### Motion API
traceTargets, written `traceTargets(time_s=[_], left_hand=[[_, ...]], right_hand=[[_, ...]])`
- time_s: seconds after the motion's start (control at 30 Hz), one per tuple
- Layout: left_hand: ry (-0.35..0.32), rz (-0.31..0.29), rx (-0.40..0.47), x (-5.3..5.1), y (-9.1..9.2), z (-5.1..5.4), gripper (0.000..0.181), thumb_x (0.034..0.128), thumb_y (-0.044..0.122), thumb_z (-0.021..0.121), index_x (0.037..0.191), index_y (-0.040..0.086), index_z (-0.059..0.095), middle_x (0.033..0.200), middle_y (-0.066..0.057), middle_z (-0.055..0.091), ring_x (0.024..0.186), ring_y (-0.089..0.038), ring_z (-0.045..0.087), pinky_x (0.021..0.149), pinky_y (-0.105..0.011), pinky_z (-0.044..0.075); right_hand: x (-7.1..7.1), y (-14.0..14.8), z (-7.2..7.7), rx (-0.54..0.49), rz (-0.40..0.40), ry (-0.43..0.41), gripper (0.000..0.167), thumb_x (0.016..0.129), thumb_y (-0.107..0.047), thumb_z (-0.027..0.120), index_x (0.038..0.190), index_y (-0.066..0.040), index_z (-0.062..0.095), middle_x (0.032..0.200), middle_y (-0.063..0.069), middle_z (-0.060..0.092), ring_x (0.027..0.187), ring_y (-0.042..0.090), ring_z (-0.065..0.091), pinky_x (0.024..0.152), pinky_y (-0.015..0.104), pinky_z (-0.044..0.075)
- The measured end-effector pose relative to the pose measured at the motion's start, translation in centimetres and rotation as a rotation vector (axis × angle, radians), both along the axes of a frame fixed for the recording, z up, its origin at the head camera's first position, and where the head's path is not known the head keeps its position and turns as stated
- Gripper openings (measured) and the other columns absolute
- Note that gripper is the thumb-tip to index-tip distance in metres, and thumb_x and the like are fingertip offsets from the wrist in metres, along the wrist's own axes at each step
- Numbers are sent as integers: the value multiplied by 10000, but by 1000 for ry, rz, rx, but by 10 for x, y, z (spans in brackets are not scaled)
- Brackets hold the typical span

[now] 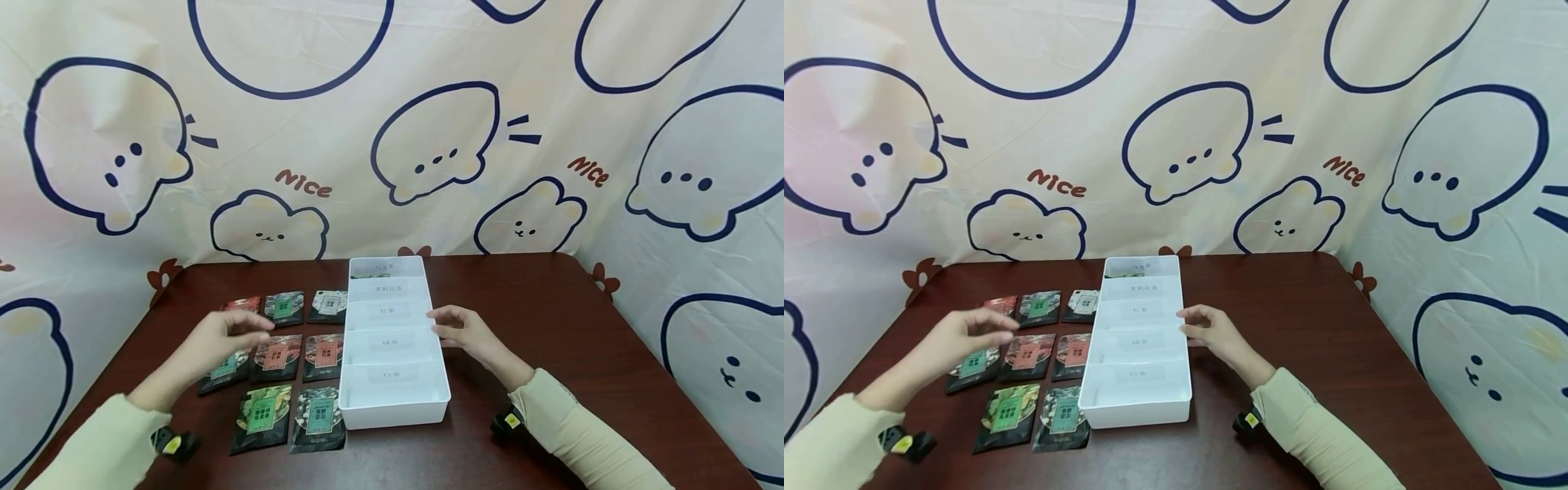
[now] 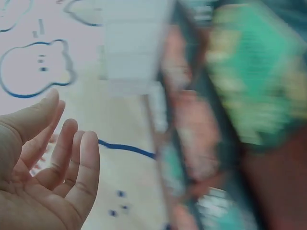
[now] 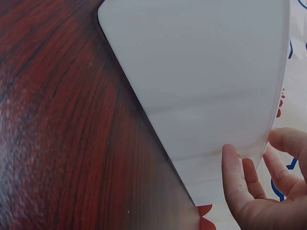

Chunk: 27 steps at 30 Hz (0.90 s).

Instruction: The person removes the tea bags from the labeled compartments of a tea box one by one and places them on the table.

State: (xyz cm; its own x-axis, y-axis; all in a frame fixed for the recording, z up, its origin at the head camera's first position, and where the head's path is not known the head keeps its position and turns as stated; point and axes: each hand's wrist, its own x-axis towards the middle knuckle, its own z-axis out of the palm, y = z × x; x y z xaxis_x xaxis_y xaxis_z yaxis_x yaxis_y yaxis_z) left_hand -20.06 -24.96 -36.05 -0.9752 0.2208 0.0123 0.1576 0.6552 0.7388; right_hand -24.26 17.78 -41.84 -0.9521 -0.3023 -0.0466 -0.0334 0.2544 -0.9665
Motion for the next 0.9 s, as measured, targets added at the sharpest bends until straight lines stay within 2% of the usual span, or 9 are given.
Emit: traceTargets(time_s=[0.17, 0.27, 0.4, 0.53, 0.7, 0.9], left_hand=[[58, -25, 56, -29, 20, 30, 345, 938, 387, 622, 1150, 119, 670, 1071, -107, 665, 788, -160, 633, 678, -299, 530], [58, -57, 117, -48, 33, 40, 396, 938, 421, 608, 1181, 112, 653, 1146, -107, 646, 874, -150, 644, 770, -321, 549], [25, -74, 185, -72, 53, 47, 452, 939, 435, 601, 1232, 92, 621, 1265, -113, 602, 991, -165, 639, 918, -404, 522], [24, -67, 216, -96, 71, 42, 433, 950, 408, 596, 1248, 94, 612, 1296, -122, 582, 1058, -260, 634, 986, -473, 475], [-2, -27, 268, -122, 91, 24, 350, 964, 320, 599, 1228, 91, 621, 1301, -128, 569, 1118, -307, 606, 996, -465, 471], [-65, -2, 316, -141, 105, 3, 360, 970, 280, 593, 1243, 46, 606, 1293, -158, 560, 1186, -320, 562, 996, -444, 474]], right_hand=[[0, 1, 1, -6, 5, 9, 341, 920, -105, 655, 1234, 13, 590, 1182, 198, 596, 941, 185, 627, 832, 415, 563], [0, 1, 1, -1, 5, 12, 341, 921, -116, 655, 1232, 8, 593, 1169, 192, 598, 939, 184, 626, 831, 413, 564], [0, 0, 0, 2, 0, 6, 341, 919, -123, 659, 1231, 2, 597, 1161, 188, 595, 934, 185, 627, 840, 428, 559], [0, 0, 0, -3, 1, 2, 344, 921, -116, 657, 1237, 2, 593, 1166, 190, 591, 932, 183, 628, 844, 436, 556], [-1, 0, -1, -8, 14, 6, 354, 921, -110, 656, 1247, 6, 587, 1169, 188, 591, 937, 183, 623, 848, 445, 554], [-2, 0, -1, -3, 11, 11, 346, 916, -114, 663, 1234, 2, 594, 1164, 184, 597, 936, 186, 627, 836, 422, 562]])
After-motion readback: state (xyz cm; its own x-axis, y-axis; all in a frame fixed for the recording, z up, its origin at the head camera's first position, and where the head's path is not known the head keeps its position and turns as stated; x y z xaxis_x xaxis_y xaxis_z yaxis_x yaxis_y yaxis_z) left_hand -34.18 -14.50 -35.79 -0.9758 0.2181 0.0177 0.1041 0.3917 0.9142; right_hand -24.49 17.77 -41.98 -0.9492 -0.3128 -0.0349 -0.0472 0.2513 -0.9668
